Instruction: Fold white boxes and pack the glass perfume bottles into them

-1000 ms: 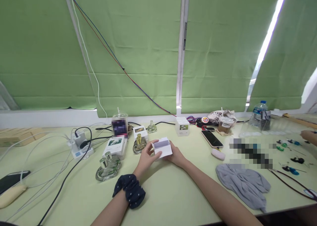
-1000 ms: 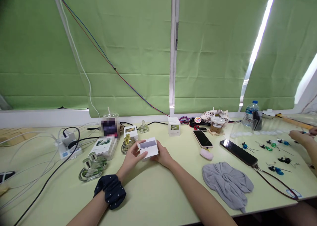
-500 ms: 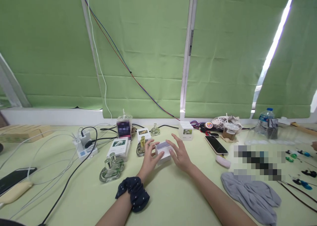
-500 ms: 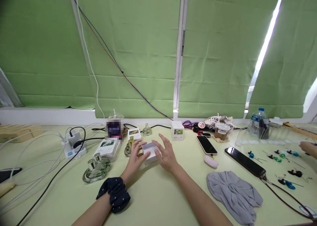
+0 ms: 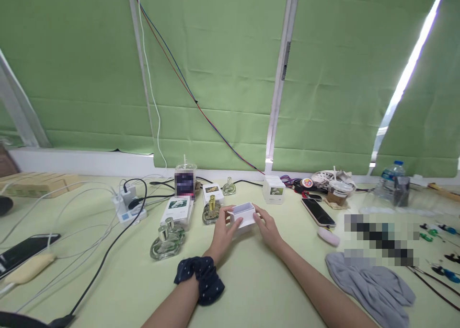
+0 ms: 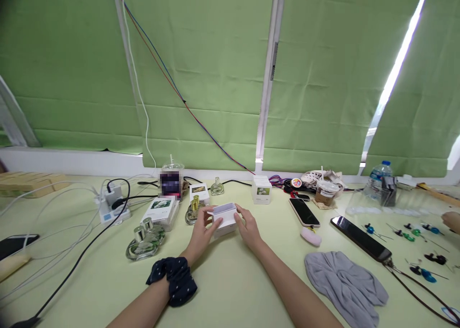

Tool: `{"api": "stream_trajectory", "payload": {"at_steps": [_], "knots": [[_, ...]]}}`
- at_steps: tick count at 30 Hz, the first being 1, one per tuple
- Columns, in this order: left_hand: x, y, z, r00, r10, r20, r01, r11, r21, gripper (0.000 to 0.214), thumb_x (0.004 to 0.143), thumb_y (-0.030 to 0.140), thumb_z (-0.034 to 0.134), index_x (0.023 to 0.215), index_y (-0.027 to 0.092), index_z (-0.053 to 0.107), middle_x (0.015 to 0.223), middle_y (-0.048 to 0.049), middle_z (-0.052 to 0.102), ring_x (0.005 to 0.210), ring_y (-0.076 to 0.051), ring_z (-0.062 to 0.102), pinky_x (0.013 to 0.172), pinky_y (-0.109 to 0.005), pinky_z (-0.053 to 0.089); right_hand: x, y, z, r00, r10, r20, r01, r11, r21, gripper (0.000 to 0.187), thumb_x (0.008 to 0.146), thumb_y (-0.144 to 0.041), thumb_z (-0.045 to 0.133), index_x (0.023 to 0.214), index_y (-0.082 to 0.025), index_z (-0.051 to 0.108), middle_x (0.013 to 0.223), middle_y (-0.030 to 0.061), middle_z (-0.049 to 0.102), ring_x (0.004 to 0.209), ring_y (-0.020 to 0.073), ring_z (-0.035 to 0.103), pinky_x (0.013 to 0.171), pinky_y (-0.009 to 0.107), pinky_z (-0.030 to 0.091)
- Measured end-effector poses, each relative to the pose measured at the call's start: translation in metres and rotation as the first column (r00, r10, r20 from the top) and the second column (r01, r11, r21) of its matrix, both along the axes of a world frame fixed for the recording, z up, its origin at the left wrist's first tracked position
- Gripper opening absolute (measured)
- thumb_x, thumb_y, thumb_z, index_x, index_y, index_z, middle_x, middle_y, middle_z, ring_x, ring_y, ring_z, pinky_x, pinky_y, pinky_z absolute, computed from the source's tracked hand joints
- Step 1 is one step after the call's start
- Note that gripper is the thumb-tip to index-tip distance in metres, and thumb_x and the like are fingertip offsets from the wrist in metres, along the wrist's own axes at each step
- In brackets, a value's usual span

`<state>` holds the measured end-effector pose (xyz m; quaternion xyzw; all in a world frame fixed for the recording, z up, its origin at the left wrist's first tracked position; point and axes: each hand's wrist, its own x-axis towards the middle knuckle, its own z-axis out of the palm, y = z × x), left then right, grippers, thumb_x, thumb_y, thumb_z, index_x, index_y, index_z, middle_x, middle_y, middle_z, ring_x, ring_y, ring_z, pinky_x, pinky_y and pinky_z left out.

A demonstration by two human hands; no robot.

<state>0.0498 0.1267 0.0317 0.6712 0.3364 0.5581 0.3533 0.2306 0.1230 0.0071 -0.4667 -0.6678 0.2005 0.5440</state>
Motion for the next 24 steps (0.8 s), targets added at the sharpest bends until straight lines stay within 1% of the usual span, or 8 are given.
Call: {"api": "stream_trajectory", "payload": {"at_steps": [4, 7, 9, 10, 12, 14, 19, 24], "knots": [[0.002, 0.001, -0.009, 0.998, 0.02, 0.053, -0.018, 0.999, -0.038, 0.034, 0.081, 0.041, 0.061, 0.103, 0.021, 0.044, 0.122, -0.0108, 0.053, 0.105, -0.021, 0.058, 0.089, -0.038, 0.047, -0.006, 0.0, 0.002, 0.987, 0.068, -0.149, -0.068, 0.998, 0.01, 0.05, 0.09, -0.055, 0.041, 0.122, -0.022, 0.061, 0.126, 0.0083, 0.062, 0.118, 0.0261, 0.053, 0.104, 0.043, 0.038], [0.003, 0.004, -0.019, 0.998, 0.013, 0.056, -0.011, 1.0, -0.027, 0.04, 0.08, 0.041, 0.063, 0.109, 0.022, 0.043, 0.126, -0.0113, 0.051, 0.112, -0.023, 0.056, 0.094, -0.04, 0.044, -0.006, 0.011, -0.002, 0.903, 0.091, -0.419, -0.161, 0.978, -0.136, 0.063, 0.089, -0.064, 0.031, 0.112, -0.018, 0.066, 0.112, 0.0105, 0.068, 0.105, 0.0278, 0.061, 0.09, 0.042, 0.047], [0.004, 0.004, -0.024, 0.999, 0.008, 0.037, -0.008, 1.0, -0.003, 0.04, 0.08, 0.04, 0.063, 0.111, 0.023, 0.043, 0.127, -0.0114, 0.051, 0.116, -0.024, 0.053, 0.096, -0.041, 0.043, -0.002, 0.026, -0.008, 0.825, 0.03, -0.564, -0.2, 0.95, -0.242, 0.07, 0.086, -0.068, 0.026, 0.097, -0.014, 0.069, 0.096, 0.0135, 0.072, 0.092, 0.0284, 0.066, 0.079, 0.041, 0.051], [0.004, 0.004, -0.025, 1.0, 0.009, 0.027, -0.009, 1.0, 0.007, 0.039, 0.081, 0.04, 0.062, 0.111, 0.023, 0.042, 0.128, -0.0115, 0.05, 0.118, -0.024, 0.052, 0.097, -0.042, 0.042, 0.0, 0.035, -0.011, 0.802, 0.0, -0.597, -0.203, 0.94, -0.273, 0.068, 0.084, -0.068, 0.029, 0.091, -0.013, 0.069, 0.09, 0.014, 0.072, 0.087, 0.028, 0.067, 0.075, 0.039, 0.052], [0.004, 0.003, -0.026, 1.0, 0.009, 0.016, -0.009, 1.0, 0.012, 0.038, 0.083, 0.039, 0.059, 0.112, 0.024, 0.041, 0.13, -0.0116, 0.048, 0.119, -0.023, 0.05, 0.097, -0.042, 0.042, 0.004, 0.055, -0.017, 0.805, -0.025, -0.592, -0.179, 0.942, -0.284, 0.054, 0.081, -0.062, 0.043, 0.089, -0.014, 0.066, 0.086, 0.0124, 0.07, 0.082, 0.0264, 0.066, 0.071, 0.037, 0.052], [0.004, 0.002, -0.025, 1.0, 0.002, 0.021, -0.002, 1.0, -0.013, 0.038, 0.084, 0.039, 0.058, 0.114, 0.024, 0.04, 0.132, -0.012, 0.047, 0.118, -0.023, 0.051, 0.096, -0.042, 0.043, 0.005, 0.076, -0.022, 0.836, -0.025, -0.549, -0.138, 0.957, -0.255, 0.044, 0.074, -0.052, 0.056, 0.099, -0.016, 0.063, 0.088, 0.0095, 0.069, 0.081, 0.0246, 0.065, 0.07, 0.035, 0.052], [0.006, -0.001, -0.022, 0.998, -0.025, 0.061, 0.031, 0.994, -0.102, 0.04, 0.084, 0.039, 0.057, 0.115, 0.024, 0.037, 0.132, -0.0134, 0.046, 0.109, -0.024, 0.056, 0.09, -0.04, 0.047, -0.009, 0.124, -0.02, 0.932, -0.035, -0.361, -0.023, 0.988, -0.156, 0.066, 0.063, -0.032, 0.067, 0.126, -0.023, 0.047, 0.102, 0.0067, 0.059, 0.091, 0.0222, 0.061, 0.078, 0.036, 0.051], [0.006, -0.001, -0.023, 0.995, -0.045, 0.086, 0.059, 0.984, -0.17, 0.04, 0.086, 0.042, 0.054, 0.118, 0.026, 0.035, 0.133, -0.0122, 0.045, 0.11, -0.023, 0.055, 0.089, -0.038, 0.048, -0.029, 0.156, -0.012, 0.986, -0.058, -0.158, 0.034, 0.988, -0.148, 0.079, 0.066, -0.026, 0.065, 0.138, -0.019, 0.035, 0.118, 0.0128, 0.05, 0.099, 0.0233, 0.055, 0.084, 0.036, 0.047]]}}
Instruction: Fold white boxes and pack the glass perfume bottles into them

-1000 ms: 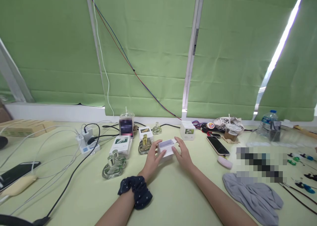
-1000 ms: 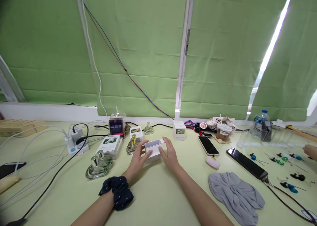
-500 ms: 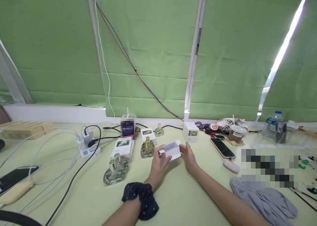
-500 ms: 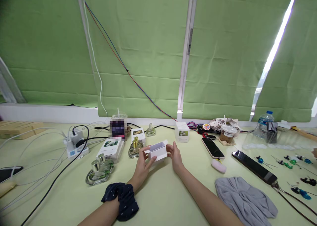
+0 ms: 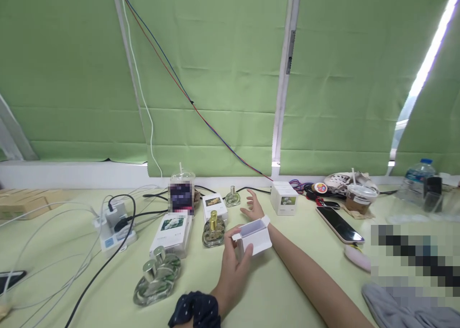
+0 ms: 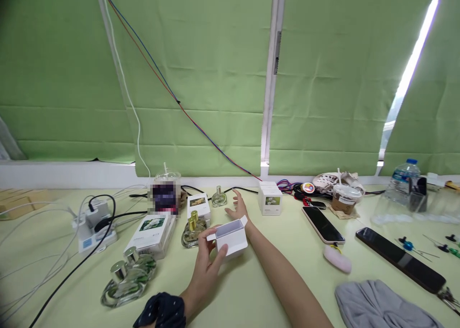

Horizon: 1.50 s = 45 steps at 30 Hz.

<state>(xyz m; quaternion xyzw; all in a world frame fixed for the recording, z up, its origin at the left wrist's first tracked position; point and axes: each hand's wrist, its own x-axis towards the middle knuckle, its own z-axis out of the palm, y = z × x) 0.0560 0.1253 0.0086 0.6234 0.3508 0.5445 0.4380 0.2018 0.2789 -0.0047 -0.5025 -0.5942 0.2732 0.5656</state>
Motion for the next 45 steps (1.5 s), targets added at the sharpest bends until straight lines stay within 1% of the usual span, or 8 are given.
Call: {"api": "stream_trajectory", "payload": {"at_steps": [5, 12, 16, 20, 28, 34, 39, 45], "knots": [[-0.002, 0.001, -0.001, 1.0, -0.014, 0.011, 0.014, 0.999, -0.046, 0.043, 0.082, 0.045, 0.059, 0.116, 0.027, 0.039, 0.132, -0.0111, 0.048, 0.107, -0.024, 0.057, 0.086, -0.036, 0.05, -0.011, 0.022, 0.002, 0.995, 0.069, 0.074, -0.073, 0.996, 0.051, 0.084, 0.07, -0.025, 0.065, 0.144, -0.025, 0.025, 0.126, 0.0121, 0.048, 0.105, 0.0235, 0.053, 0.089, 0.04, 0.045], [0.004, 0.002, -0.002, 0.991, 0.103, 0.088, -0.099, 0.994, -0.046, 0.043, 0.078, 0.051, 0.059, 0.111, 0.027, 0.044, 0.124, -0.0104, 0.055, 0.102, -0.025, 0.059, 0.086, -0.038, 0.049, -0.02, 0.054, -0.003, 0.978, 0.162, 0.134, -0.185, 0.965, 0.183, 0.081, 0.071, -0.02, 0.066, 0.142, -0.029, 0.029, 0.122, 0.009, 0.055, 0.111, 0.0224, 0.053, 0.097, 0.042, 0.042], [0.0, 0.007, 0.002, 0.98, 0.141, 0.141, -0.123, 0.984, -0.132, 0.04, 0.079, 0.05, 0.058, 0.11, 0.028, 0.044, 0.102, -0.006, 0.062, 0.091, -0.022, 0.062, 0.078, -0.034, 0.051, -0.022, 0.057, -0.003, 0.965, 0.167, 0.202, -0.213, 0.948, 0.235, 0.071, 0.074, -0.018, 0.061, 0.138, -0.031, 0.036, 0.129, 0.0055, 0.053, 0.119, 0.0218, 0.05, 0.102, 0.042, 0.037], [-0.003, 0.012, 0.005, 0.968, 0.175, 0.18, -0.146, 0.976, -0.16, 0.035, 0.078, 0.048, 0.058, 0.105, 0.028, 0.046, 0.096, -0.0037, 0.062, 0.087, -0.021, 0.062, 0.073, -0.031, 0.05, -0.023, 0.05, -0.002, 0.961, 0.1, 0.26, -0.164, 0.957, 0.237, 0.064, 0.073, -0.014, 0.059, 0.133, -0.03, 0.043, 0.125, 0.0034, 0.056, 0.106, 0.0206, 0.056, 0.098, 0.038, 0.041], [-0.006, 0.008, 0.006, 0.99, 0.104, 0.096, -0.095, 0.992, -0.086, 0.035, 0.079, 0.048, 0.059, 0.105, 0.027, 0.046, 0.093, -0.0023, 0.061, 0.084, -0.02, 0.061, 0.071, -0.029, 0.048, -0.022, 0.027, 0.009, 0.977, 0.046, 0.208, -0.09, 0.974, 0.207, 0.058, 0.071, -0.016, 0.061, 0.126, -0.028, 0.047, 0.102, 0.0009, 0.062, 0.09, 0.0189, 0.058, 0.087, 0.034, 0.045], [-0.005, -0.001, 0.008, 1.0, 0.004, 0.006, -0.005, 0.998, 0.055, 0.033, 0.083, 0.042, 0.058, 0.107, 0.023, 0.045, 0.111, -0.0083, 0.057, 0.093, -0.02, 0.059, 0.082, -0.033, 0.048, -0.016, 0.001, 0.034, 0.998, 0.062, -0.03, -0.053, 0.971, 0.235, 0.06, 0.068, -0.025, 0.069, 0.123, -0.025, 0.046, 0.082, -0.0012, 0.06, 0.078, 0.0176, 0.058, 0.076, 0.032, 0.046], [-0.003, 0.001, 0.01, 1.0, -0.02, -0.008, 0.02, 0.995, 0.099, 0.031, 0.083, 0.04, 0.058, 0.106, 0.024, 0.045, 0.111, -0.0071, 0.056, 0.093, -0.02, 0.059, 0.082, -0.037, 0.048, 0.013, -0.049, 0.069, 0.958, 0.239, -0.161, -0.201, 0.955, 0.22, 0.068, 0.061, -0.032, 0.079, 0.118, -0.026, 0.042, 0.076, -0.0036, 0.061, 0.073, 0.017, 0.063, 0.071, 0.031, 0.048], [-0.001, 0.003, 0.011, 0.997, -0.062, -0.055, 0.069, 0.989, 0.127, 0.032, 0.085, 0.04, 0.057, 0.109, 0.025, 0.043, 0.113, -0.0066, 0.052, 0.096, -0.019, 0.058, 0.084, -0.037, 0.048, 0.047, -0.12, 0.107, 0.931, 0.267, -0.249, -0.195, 0.94, 0.278, 0.068, 0.059, -0.03, 0.082, 0.11, -0.029, 0.037, 0.082, -0.0031, 0.065, 0.078, 0.0169, 0.065, 0.078, 0.034, 0.049]]}}
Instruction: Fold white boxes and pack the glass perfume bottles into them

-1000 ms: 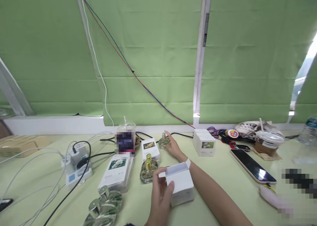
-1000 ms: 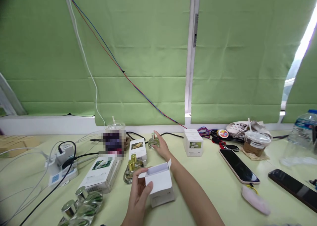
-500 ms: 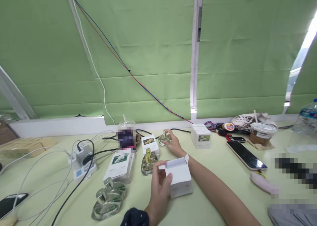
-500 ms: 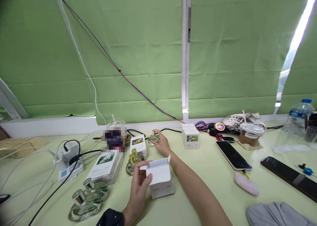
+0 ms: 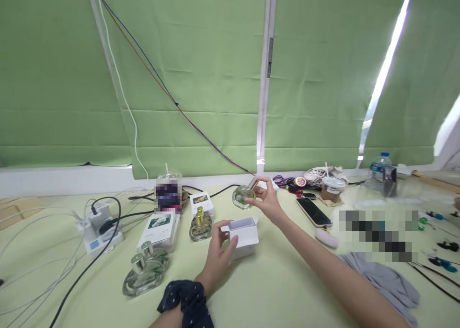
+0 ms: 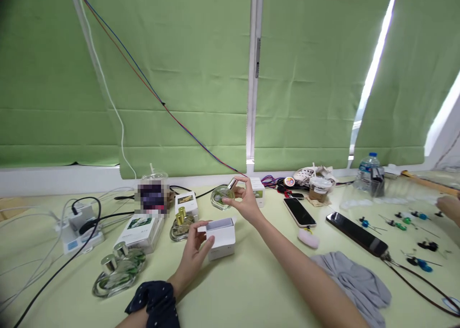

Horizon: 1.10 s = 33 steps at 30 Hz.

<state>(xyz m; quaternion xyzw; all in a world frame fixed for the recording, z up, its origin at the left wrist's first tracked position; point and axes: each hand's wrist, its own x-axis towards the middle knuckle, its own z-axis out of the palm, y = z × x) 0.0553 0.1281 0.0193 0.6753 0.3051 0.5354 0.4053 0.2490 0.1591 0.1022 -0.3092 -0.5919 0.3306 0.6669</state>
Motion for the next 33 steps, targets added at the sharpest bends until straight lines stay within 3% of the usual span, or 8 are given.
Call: {"api": "stream_trajectory", "payload": {"at_steps": [4, 12, 17, 24, 33], "knots": [[0.0, -0.003, 0.003, 0.996, -0.079, -0.033, 0.079, 0.997, -0.005, 0.034, 0.086, 0.039, 0.056, 0.113, 0.024, 0.04, 0.117, -0.0079, 0.051, 0.098, -0.019, 0.058, 0.084, -0.035, 0.049, 0.003, -0.027, 0.002, 0.999, -0.033, -0.025, 0.034, 0.998, 0.044, 0.067, 0.06, -0.028, 0.082, 0.108, -0.029, 0.035, 0.086, -0.0023, 0.065, 0.082, 0.0172, 0.064, 0.079, 0.034, 0.047], [0.0, -0.004, 0.006, 0.992, -0.115, -0.048, 0.113, 0.993, -0.035, 0.036, 0.085, 0.038, 0.058, 0.112, 0.024, 0.039, 0.103, -0.0042, 0.057, 0.09, -0.018, 0.06, 0.077, -0.031, 0.048, -0.012, -0.047, -0.029, 0.97, -0.185, 0.159, 0.173, 0.981, 0.088, 0.058, 0.066, -0.025, 0.077, 0.111, -0.026, 0.041, 0.097, 0.0009, 0.061, 0.086, 0.0173, 0.06, 0.082, 0.034, 0.043], [-0.001, -0.008, 0.011, 0.994, -0.098, -0.051, 0.096, 0.995, -0.041, 0.036, 0.084, 0.04, 0.059, 0.11, 0.025, 0.039, 0.103, -0.0035, 0.057, 0.084, -0.016, 0.059, 0.072, -0.029, 0.047, -0.008, -0.048, -0.039, 0.943, -0.185, 0.276, 0.145, 0.977, 0.159, 0.05, 0.069, -0.028, 0.075, 0.111, -0.025, 0.046, 0.105, 0.005, 0.06, 0.086, 0.018, 0.06, 0.079, 0.034, 0.045], [-0.001, -0.006, 0.01, 0.994, -0.045, -0.097, 0.043, 0.999, -0.014, 0.041, 0.085, 0.042, 0.057, 0.118, 0.025, 0.039, 0.085, 0.0007, 0.051, 0.078, -0.015, 0.054, 0.068, -0.027, 0.043, -0.002, -0.057, -0.031, 0.884, -0.101, 0.456, 0.032, 0.987, 0.157, 0.04, 0.08, -0.022, 0.063, 0.118, -0.026, 0.052, 0.11, 0.0051, 0.061, 0.09, 0.0174, 0.059, 0.074, 0.029, 0.047], [0.003, -0.004, 0.01, 0.996, -0.049, -0.081, 0.049, 0.999, -0.003, 0.038, 0.085, 0.039, 0.057, 0.115, 0.024, 0.04, 0.085, 0.001, 0.051, 0.078, -0.014, 0.054, 0.069, -0.027, 0.044, -0.002, -0.058, -0.035, 0.879, -0.084, 0.47, 0.036, 0.993, 0.11, 0.045, 0.079, -0.019, 0.062, 0.122, -0.026, 0.049, 0.099, 0.0029, 0.062, 0.088, 0.0165, 0.059, 0.062, 0.022, 0.042]]}}
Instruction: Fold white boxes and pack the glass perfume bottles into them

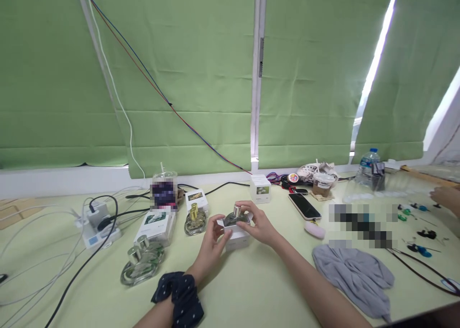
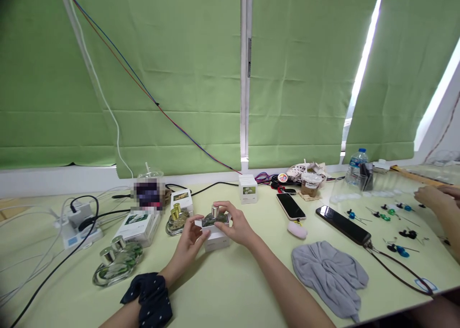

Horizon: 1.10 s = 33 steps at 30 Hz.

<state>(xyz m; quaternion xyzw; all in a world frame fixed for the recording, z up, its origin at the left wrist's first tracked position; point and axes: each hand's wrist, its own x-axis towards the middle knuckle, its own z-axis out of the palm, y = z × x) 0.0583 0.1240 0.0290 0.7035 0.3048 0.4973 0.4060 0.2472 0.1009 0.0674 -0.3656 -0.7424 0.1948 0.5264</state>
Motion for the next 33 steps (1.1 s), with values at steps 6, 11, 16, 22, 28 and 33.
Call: {"api": "stream_trajectory", "payload": {"at_steps": [6, 11, 16, 22, 28, 33], "knots": [[0.0, -0.001, 0.002, 1.0, -0.014, 0.015, 0.014, 1.0, -0.01, 0.037, 0.084, 0.041, 0.058, 0.112, 0.024, 0.041, 0.089, -0.0001, 0.053, 0.081, -0.015, 0.056, 0.07, -0.027, 0.045, 0.001, -0.001, 0.001, 1.0, 0.016, 0.0, -0.016, 0.999, -0.033, 0.039, 0.079, -0.021, 0.062, 0.118, -0.027, 0.055, 0.108, 0.004, 0.063, 0.096, 0.0188, 0.059, 0.072, 0.028, 0.046], [0.0, 0.0, 0.001, 0.998, -0.05, 0.028, 0.05, 0.999, -0.01, 0.035, 0.086, 0.039, 0.057, 0.113, 0.025, 0.039, 0.092, -0.0004, 0.055, 0.085, -0.015, 0.058, 0.074, -0.029, 0.047, 0.002, -0.002, 0.002, 1.0, 0.022, 0.013, -0.021, 0.999, -0.033, 0.034, 0.076, -0.025, 0.068, 0.109, -0.025, 0.062, 0.104, 0.0054, 0.065, 0.098, 0.0208, 0.059, 0.077, 0.032, 0.048], [-0.001, -0.001, 0.003, 0.999, -0.034, 0.032, 0.034, 0.999, -0.004, 0.033, 0.086, 0.039, 0.057, 0.111, 0.025, 0.041, 0.096, -0.0011, 0.056, 0.086, -0.015, 0.058, 0.075, -0.03, 0.048, 0.005, 0.002, -0.006, 0.997, 0.025, 0.072, -0.021, 0.998, -0.063, 0.028, 0.07, -0.024, 0.074, 0.098, -0.025, 0.07, 0.104, 0.0063, 0.058, 0.098, 0.0209, 0.059, 0.086, 0.036, 0.048], [0.0, -0.002, 0.003, 0.997, -0.054, 0.048, 0.055, 0.998, -0.026, 0.036, 0.084, 0.042, 0.058, 0.111, 0.026, 0.041, 0.102, -0.0026, 0.057, 0.091, -0.016, 0.059, 0.079, -0.031, 0.049, 0.006, 0.002, -0.007, 0.997, 0.016, 0.077, -0.012, 0.998, -0.06, 0.028, 0.071, -0.031, 0.075, 0.098, -0.026, 0.071, 0.105, 0.0059, 0.055, 0.102, 0.0214, 0.057, 0.092, 0.039, 0.045], [-0.001, -0.001, 0.0, 0.998, -0.015, 0.056, 0.017, 0.999, -0.033, 0.041, 0.082, 0.044, 0.061, 0.113, 0.026, 0.041, 0.125, -0.0072, 0.045, 0.092, -0.014, 0.057, 0.082, -0.03, 0.049, 0.005, 0.01, -0.013, 0.959, -0.173, -0.223, 0.107, 0.954, -0.28, 0.035, 0.078, -0.047, 0.063, 0.105, -0.023, 0.06, 0.099, 0.0066, 0.061, 0.086, 0.0189, 0.06, 0.066, 0.032, 0.052], [-0.001, -0.001, -0.001, 0.997, -0.023, 0.068, 0.025, 0.999, -0.028, 0.035, 0.084, 0.041, 0.059, 0.11, 0.026, 0.04, 0.115, -0.0049, 0.048, 0.1, -0.016, 0.056, 0.086, -0.031, 0.048, 0.01, 0.016, -0.018, 0.878, -0.141, -0.457, -0.106, 0.873, -0.475, 0.045, 0.071, -0.053, 0.069, 0.099, -0.02, 0.058, 0.075, 0.0025, 0.066, 0.074, 0.0191, 0.064, 0.069, 0.035, 0.052]]}}
